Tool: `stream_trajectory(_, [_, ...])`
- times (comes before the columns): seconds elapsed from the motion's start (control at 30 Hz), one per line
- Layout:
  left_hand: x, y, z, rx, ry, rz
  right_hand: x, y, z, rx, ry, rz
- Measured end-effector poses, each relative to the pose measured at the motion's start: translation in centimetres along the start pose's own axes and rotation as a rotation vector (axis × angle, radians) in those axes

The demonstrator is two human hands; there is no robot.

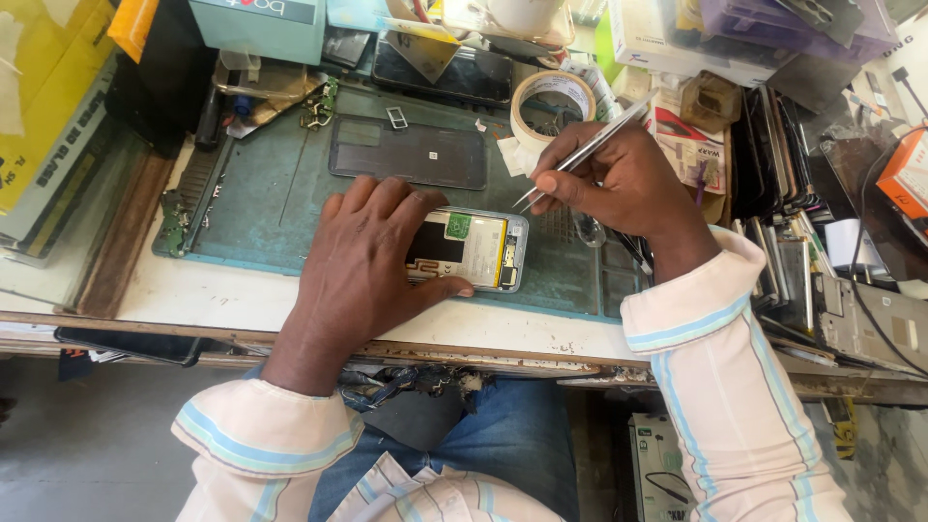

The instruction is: The person uses tweezers to carefully remove small components and adhesive tape from the internal chassis of a disassembled smartphone. The hands manipulate the device on a cluttered workbench, focusing on the camera module area.

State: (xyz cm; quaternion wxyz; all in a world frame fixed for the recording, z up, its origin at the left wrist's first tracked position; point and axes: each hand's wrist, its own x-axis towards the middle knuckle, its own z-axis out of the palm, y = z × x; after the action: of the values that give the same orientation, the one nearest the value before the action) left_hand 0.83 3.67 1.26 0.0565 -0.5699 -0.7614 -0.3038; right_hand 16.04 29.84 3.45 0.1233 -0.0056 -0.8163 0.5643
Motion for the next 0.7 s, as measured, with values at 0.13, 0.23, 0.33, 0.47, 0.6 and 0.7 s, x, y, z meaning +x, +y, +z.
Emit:
stream_trajectory(0.13, [0.06, 0.03, -0.05, -0.009, 0.002, -0.001, 0.04, 0.31, -0.02, -0.015, -0.026, -0.006])
stream_trajectory(0.23, [0.11, 0.09, -0.09, -0.012, -0.011, -0.013, 0.28, 0.49, 0.07, -0.106, -0.06, -0.007])
stream_trajectory(0.33, [0.07, 0.12, -0.2, -0.012, -0.012, -0.015, 0.31, 0.53, 0.19, -0.105, -0.073, 0.005])
stream_trajectory(0.47, [0.08, 0.13, -0.26, -0.018, -0.004, -0.012, 0.29, 0.56, 0.29, -0.088, -0.083, -0.019])
stream_trajectory(0.6, [0.14, 0.15, -0.24, -0.024, -0.013, -0.024, 0.32, 0.61, 0.27, -0.102, -0.09, -0.027])
stream_trajectory(0.7, [0.09, 0.17, -0.25, -0.024, -0.009, -0.019, 0.24, 0.58, 0.29, -0.08, -0.092, 0.001])
